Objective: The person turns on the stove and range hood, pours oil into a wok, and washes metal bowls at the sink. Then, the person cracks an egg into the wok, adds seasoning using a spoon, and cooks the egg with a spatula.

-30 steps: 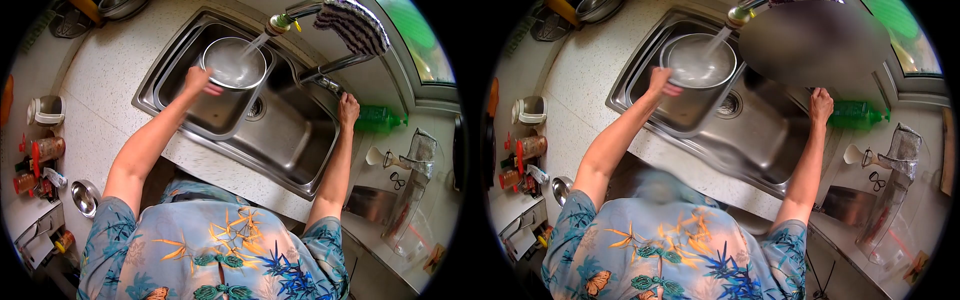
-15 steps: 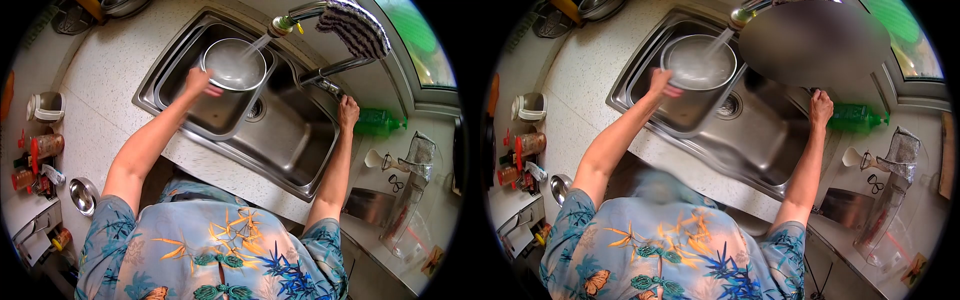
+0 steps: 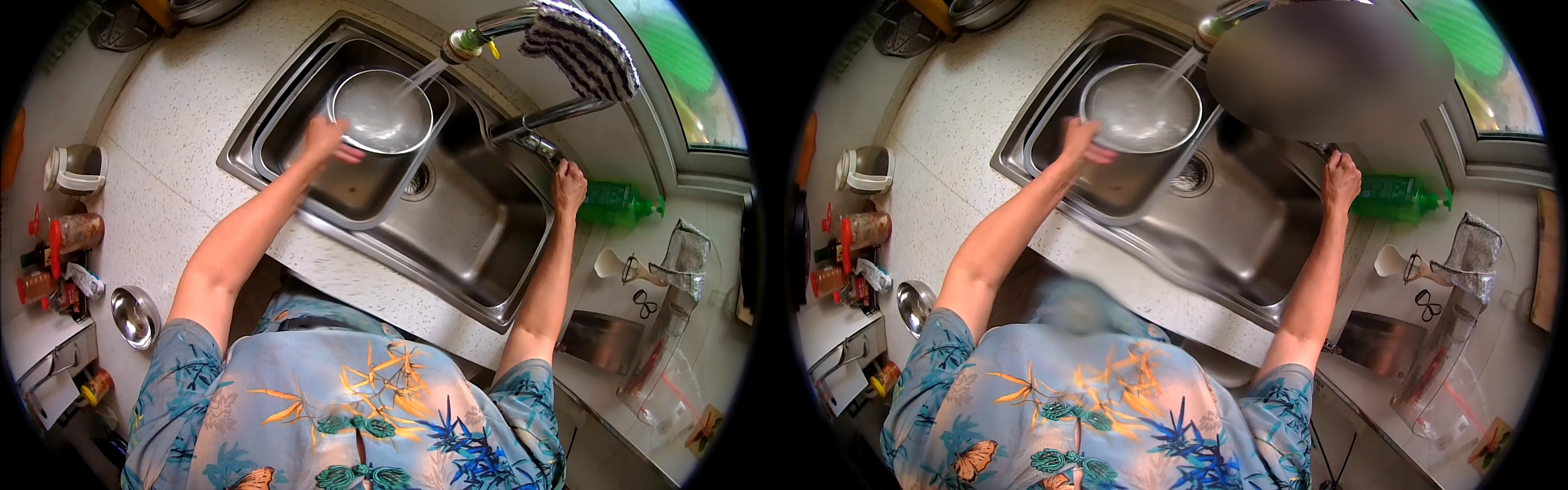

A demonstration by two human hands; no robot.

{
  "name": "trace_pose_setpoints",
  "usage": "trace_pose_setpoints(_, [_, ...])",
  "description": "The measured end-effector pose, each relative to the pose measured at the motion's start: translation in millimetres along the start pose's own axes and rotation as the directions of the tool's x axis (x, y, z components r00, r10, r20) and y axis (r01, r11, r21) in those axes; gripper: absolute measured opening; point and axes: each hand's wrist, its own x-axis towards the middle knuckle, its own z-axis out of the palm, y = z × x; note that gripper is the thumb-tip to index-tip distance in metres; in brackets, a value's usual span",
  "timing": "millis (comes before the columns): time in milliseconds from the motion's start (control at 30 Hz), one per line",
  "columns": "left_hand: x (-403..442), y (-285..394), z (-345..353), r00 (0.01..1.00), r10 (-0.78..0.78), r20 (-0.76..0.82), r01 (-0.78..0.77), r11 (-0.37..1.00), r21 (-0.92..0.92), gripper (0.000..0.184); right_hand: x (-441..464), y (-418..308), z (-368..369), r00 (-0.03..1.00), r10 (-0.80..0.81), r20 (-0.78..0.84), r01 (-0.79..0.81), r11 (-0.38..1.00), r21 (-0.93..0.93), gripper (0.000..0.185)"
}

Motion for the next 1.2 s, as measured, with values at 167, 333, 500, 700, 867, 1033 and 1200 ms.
trace_pose_setpoints(167, [1,-7,-6,0.998,-0.055,0.015,0.055,0.998,-0.017,0.047,-2,-6,-4,0.999,0.048,-0.001,-0.048,0.999,0.018,0.033])
trace_pose_setpoints(333, [-8,-5,-7,0.998,-0.051,-0.026,0.051,0.998,-0.025,0.042,-2,-6,-1,0.999,0.045,-0.001,-0.045,0.999,-0.012,0.033])
trace_pose_setpoints(500, [-25,4,-13,1.0,-0.017,0.003,0.017,1.0,0.001,0.033,-11,-17,-2,1.0,0.029,0.011,-0.028,0.998,-0.058,0.036])
trace_pose_setpoints(700, [-55,8,-32,0.999,-0.019,-0.026,0.019,1.0,-0.013,0.033,-69,-81,-26,0.985,-0.105,-0.136,0.122,0.984,0.131,0.021])
trace_pose_setpoints(867, [-114,15,-57,0.999,0.03,-0.018,-0.03,1.0,0.001,0.031,-146,-171,-24,0.705,-0.279,0.652,-0.438,0.553,0.709,0.055])
trace_pose_setpoints(1033, [-192,8,-101,0.993,0.102,-0.064,-0.104,0.994,-0.024,0.024,-205,-225,-31,0.497,-0.462,0.734,-0.492,0.547,0.677,0.035])
trace_pose_setpoints(1200, [-272,-18,-155,0.96,0.11,-0.256,-0.121,0.992,-0.027,0.029,-268,-275,-57,0.445,-0.554,0.704,-0.514,0.486,0.707,0.017])
